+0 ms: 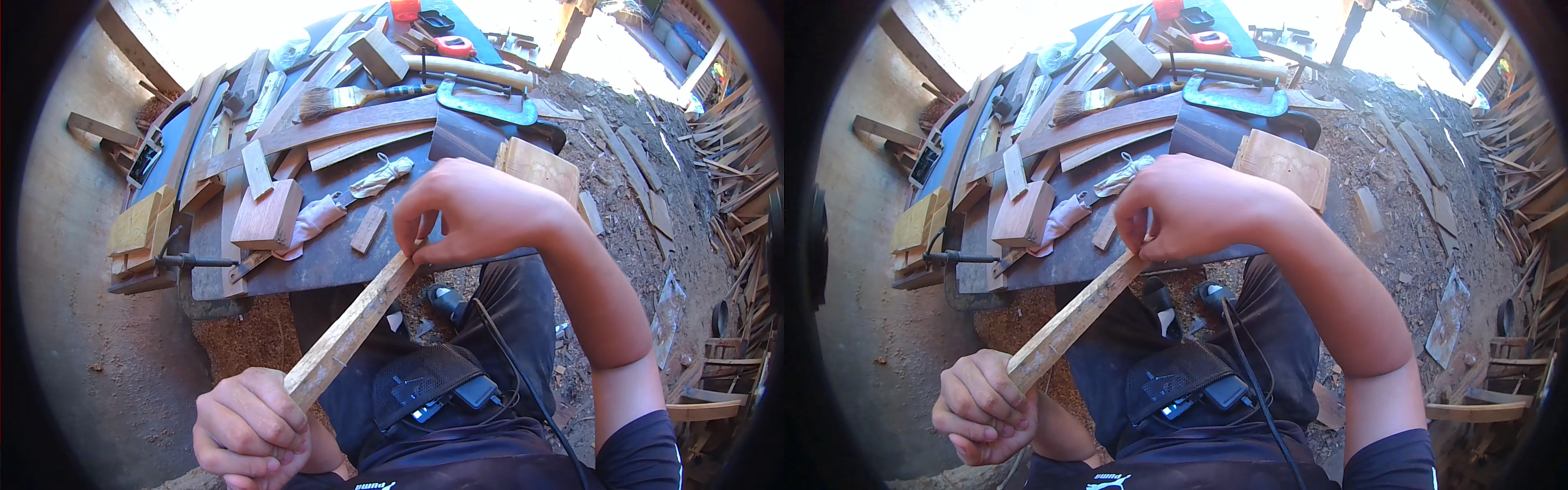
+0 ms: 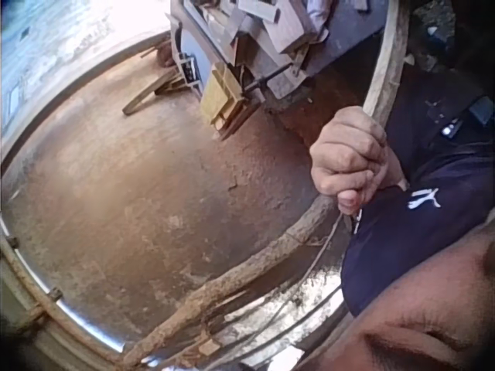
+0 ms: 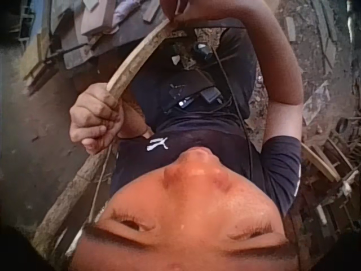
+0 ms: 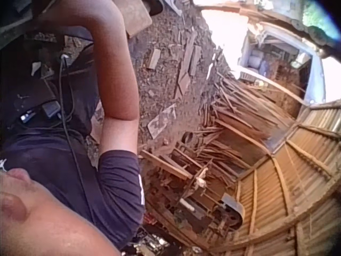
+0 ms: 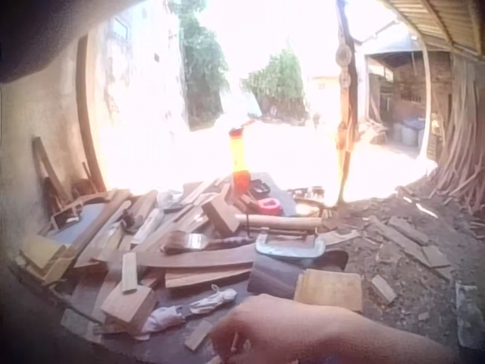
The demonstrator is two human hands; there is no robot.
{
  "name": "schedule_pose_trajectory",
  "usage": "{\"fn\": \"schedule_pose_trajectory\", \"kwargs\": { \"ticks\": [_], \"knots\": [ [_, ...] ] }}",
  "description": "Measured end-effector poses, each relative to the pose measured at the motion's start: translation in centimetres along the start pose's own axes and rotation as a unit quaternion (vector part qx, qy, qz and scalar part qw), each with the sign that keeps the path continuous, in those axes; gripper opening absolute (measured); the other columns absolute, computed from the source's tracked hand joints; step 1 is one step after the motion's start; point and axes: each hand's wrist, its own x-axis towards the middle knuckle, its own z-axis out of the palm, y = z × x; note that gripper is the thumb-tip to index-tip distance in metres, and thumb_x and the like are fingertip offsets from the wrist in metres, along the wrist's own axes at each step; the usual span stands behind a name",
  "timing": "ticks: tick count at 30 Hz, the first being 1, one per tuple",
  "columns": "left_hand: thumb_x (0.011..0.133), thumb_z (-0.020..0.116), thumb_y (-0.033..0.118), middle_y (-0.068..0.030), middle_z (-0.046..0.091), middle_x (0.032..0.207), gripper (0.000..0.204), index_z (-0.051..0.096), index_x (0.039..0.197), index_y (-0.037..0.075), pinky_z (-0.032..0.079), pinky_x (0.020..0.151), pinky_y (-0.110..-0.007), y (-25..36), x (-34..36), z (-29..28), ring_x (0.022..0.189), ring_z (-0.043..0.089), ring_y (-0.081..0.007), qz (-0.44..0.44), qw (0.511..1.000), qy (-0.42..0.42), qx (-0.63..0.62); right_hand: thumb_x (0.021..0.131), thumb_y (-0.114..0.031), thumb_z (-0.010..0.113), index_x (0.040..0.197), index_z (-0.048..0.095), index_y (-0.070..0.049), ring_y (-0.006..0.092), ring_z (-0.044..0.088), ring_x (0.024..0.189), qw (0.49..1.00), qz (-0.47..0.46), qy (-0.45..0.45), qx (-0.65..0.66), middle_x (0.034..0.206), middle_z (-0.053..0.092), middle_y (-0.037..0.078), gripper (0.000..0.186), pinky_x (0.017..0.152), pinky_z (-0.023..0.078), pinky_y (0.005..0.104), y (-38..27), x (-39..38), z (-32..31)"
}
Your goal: Preparing and cleaning small wooden blocks on a workbench.
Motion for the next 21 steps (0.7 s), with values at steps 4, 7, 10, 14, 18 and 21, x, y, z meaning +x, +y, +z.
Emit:
{"fn": "schedule_pose_trajectory", "kwargs": {
  "ticks": [4, 7, 10, 14, 18, 21],
  "knots": [
    [0.097, 0.058, 0.014, 0.0036, 0.044, 0.043, 0.04, 0.044, 0.061, 0.011, 0.04, 0.032, -0.018, 0.2, 0.6, -0.4, 0.03, 0.044, -0.0036, -0.02, 0.999, 0.032, 0.033, 0.07, -0.013, 0.082, 0.079, 0.069, -0.007, 0.029, 0.071, 0.086, 0.977, -0.058, -0.033, -0.205, 0.079, 0.071, 0.009, 0.017, 0.076, 0.055, 0.042, -1.4, 1.6, 0.6],
    [0.099, 0.056, 0.015, 0.0038, 0.043, 0.043, 0.04, 0.042, 0.061, 0.012, 0.04, 0.032, -0.018, 0.2, 0.6, -0.7, 0.029, 0.043, -0.0036, -0.019, 0.999, 0.033, 0.031, 0.065, -0.017, 0.087, 0.077, 0.067, -0.009, 0.0324, 0.069, 0.088, 0.96, -0.043, -0.061, -0.27, 0.077, 0.068, 0.009, 0.024, 0.078, 0.054, 0.0448, -1.3, 2.1, 1.0],
    [0.099, 0.055, 0.015, 0.0037, 0.043, 0.044, 0.04, 0.043, 0.062, 0.011, 0.04, 0.031, -0.018, 0.2, 0.6, -0.5, 0.029, 0.042, -0.0033, -0.023, 0.998, 0.041, 0.043, 0.067, -0.013, 0.08, 0.075, 0.06, -0.006, 0.0328, 0.067, 0.083, 0.966, -0.065, -0.054, -0.245, 0.077, 0.062, 0.008, 0.023, 0.073, 0.053, 0.0449, -1.0, 1.8, 1.0],
    [0.099, 0.055, 0.015, 0.0037, 0.042, 0.044, 0.039, 0.043, 0.063, 0.012, 0.039, 0.031, -0.018, 0.3, 0.8, -0.7, 0.029, 0.042, -0.0028, -0.012, 0.998, 0.051, 0.042, 0.065, -0.011, 0.082, 0.078, 0.066, -0.008, 0.0337, 0.069, 0.09, 0.967, -0.067, -0.033, -0.246, 0.085, 0.067, 0.01, 0.021, 0.079, 0.055, 0.0464, -1.3, 1.6, 1.4],
    [0.1, 0.054, 0.015, 0.0037, 0.042, 0.044, 0.038, 0.043, 0.063, 0.012, 0.039, 0.031, -0.017, -0.2, 1.1, -0.4, 0.029, 0.041, -0.0027, -0.016, 0.998, 0.051, 0.04, 0.068, -0.008, 0.079, 0.082, 0.066, -0.008, 0.0338, 0.069, 0.092, 0.965, -0.079, 0.008, -0.248, 0.091, 0.067, 0.01, 0.019, 0.08, 0.055, 0.0471, -1.1, 0.7, 1.6],
    [0.101, 0.052, 0.015, 0.0038, 0.042, 0.045, 0.038, 0.043, 0.064, 0.012, 0.038, 0.031, -0.017, 0.0, 1.0, -0.2, 0.029, 0.04, -0.0028, -0.018, 0.997, 0.06, 0.049, 0.071, -0.008, 0.077, 0.088, 0.067, -0.008, 0.0331, 0.07, 0.093, 0.965, -0.076, 0.042, -0.249, 0.091, 0.065, 0.01, 0.02, 0.079, 0.056, 0.0465, -1.3, 0.0, 2.3]
  ]
}}
